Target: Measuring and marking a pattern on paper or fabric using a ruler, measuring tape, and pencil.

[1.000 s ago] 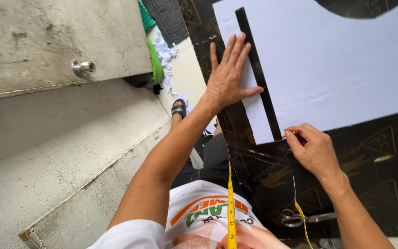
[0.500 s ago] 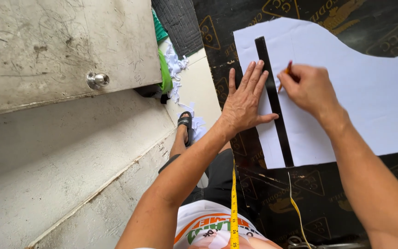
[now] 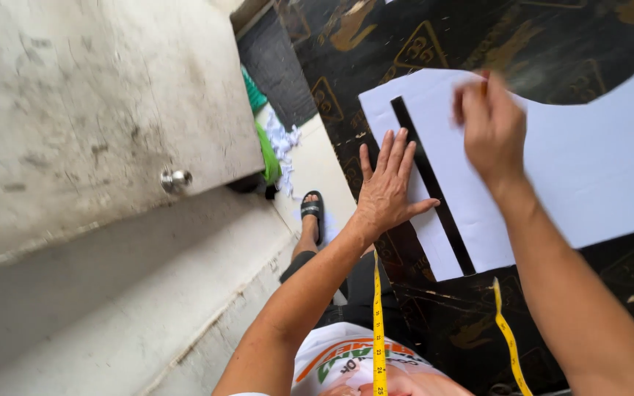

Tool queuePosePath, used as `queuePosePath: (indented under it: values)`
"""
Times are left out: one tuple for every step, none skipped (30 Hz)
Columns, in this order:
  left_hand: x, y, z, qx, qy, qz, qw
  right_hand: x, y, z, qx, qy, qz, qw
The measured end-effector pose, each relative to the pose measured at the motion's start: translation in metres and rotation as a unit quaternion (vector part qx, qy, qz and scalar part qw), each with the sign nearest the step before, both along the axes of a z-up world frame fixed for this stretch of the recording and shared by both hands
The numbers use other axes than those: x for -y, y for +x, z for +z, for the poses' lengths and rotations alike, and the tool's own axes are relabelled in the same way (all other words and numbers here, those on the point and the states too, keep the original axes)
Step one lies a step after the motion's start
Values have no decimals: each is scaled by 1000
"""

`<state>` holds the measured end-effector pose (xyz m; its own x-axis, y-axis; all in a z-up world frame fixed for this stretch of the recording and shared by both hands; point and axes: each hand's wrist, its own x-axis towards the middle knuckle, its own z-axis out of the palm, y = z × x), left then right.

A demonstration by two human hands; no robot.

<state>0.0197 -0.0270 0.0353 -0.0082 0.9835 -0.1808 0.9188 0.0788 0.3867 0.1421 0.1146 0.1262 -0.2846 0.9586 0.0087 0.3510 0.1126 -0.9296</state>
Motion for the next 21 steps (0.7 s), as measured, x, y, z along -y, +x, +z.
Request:
queuePosePath:
  values:
    - [-6,-5,-1,0,2,-18,1000,22,21,-20,0,2,-18,1000]
    - [-4,-5,-3,12,37,-8,999,54,45,-39,94,32,-2,995]
    - [-3,-4,-5,25,71,3,997,88,69,-58,188,57,15,980]
    - [-5,-12,-5,29,75,-19,997,113,77,-51,192,57,-8,980]
    - [-9,-19,-6,27,106,-27,994,138,83,-44,259,-12,-10,966]
    - [-4,-24,-5,28,129,-36,991,173,89,-35,323,-94,-12,942]
    - [-1,-33,-8,37,124,-60,990,190,93,-41,325,-106,-35,939]
    - [-5,-42,-13,20,133,-70,988,204,95,-49,360,-99,-39,927]
    - [-10,-50,-19,4,143,-80,986,218,97,-58,395,-95,-43,913]
    - [-10,-57,-17,18,142,-112,983,222,92,-55,400,-109,-74,907]
    - [-11,-66,-15,20,120,-133,984,226,87,-53,396,-131,-95,904]
    - [-18,-78,-12,16,105,-153,982,224,79,-53,389,-146,-116,902]
    - [-18,-82,-13,26,111,-182,977,229,80,-56,391,-153,-147,896]
    - [-20,-90,-13,11,106,-201,974,232,76,-62,405,-166,-151,886]
    - [-25,-99,-14,-4,103,-220,970,233,72,-68,418,-180,-155,877]
    - [-27,-106,-18,3,104,-249,963,238,66,-68,415,-192,-183,870]
    - [-31,-114,-23,-3,110,-266,958,241,59,-68,397,-191,-205,874]
    - [-29,-122,-28,-9,116,-274,955,247,54,-68,380,-186,-220,879]
    - [-31,-126,-27,-2,116,-295,948,259,50,-63,380,-194,-240,872]
    - [-34,-133,-25,2,127,-314,941,270,45,-59,381,-202,-278,858]
    - [-37,-139,-24,6,138,-333,933,280,39,-55,383,-209,-315,843]
